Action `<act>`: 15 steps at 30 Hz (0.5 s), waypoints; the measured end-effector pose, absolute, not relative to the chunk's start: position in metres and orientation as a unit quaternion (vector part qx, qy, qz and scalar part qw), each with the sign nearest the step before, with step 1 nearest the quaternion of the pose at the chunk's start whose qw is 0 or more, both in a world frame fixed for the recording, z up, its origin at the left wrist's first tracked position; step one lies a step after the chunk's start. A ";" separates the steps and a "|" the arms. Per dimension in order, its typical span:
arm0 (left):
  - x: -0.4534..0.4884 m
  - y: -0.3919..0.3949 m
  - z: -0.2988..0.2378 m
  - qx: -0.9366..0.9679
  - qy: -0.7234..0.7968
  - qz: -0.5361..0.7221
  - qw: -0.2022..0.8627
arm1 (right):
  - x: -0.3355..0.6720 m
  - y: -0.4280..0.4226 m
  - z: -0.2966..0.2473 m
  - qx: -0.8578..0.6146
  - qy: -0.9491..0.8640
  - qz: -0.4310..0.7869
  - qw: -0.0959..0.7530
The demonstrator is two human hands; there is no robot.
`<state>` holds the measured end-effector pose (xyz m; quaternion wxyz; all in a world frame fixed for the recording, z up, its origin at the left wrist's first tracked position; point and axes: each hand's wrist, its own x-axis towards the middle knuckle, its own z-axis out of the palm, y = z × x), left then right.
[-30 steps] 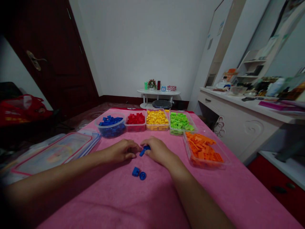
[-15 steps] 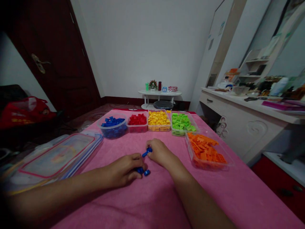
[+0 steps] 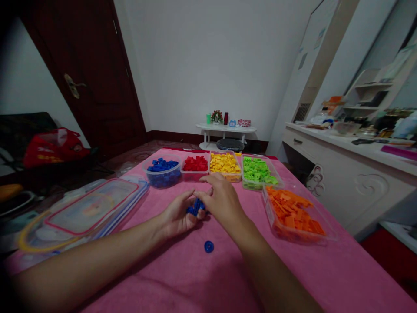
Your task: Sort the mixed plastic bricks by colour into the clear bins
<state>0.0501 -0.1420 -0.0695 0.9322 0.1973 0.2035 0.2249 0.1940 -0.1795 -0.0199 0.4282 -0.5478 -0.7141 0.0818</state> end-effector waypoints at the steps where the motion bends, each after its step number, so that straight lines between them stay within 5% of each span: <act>1: 0.047 -0.139 -0.068 0.194 0.217 0.229 0.929 | 0.195 -0.180 -0.019 -0.548 -0.708 0.077 0.437; 7: 0.008 -0.082 -0.012 0.312 0.300 0.433 0.791 | 0.201 -0.179 -0.014 -0.553 -0.691 0.076 0.459; 11: -0.031 -0.013 0.021 0.405 0.365 0.620 0.564 | 0.197 -0.180 -0.014 -0.543 -0.702 0.090 0.451; 15: -0.064 0.028 0.011 0.495 0.475 0.579 0.441 | 0.200 -0.179 -0.018 -0.552 -0.706 0.097 0.433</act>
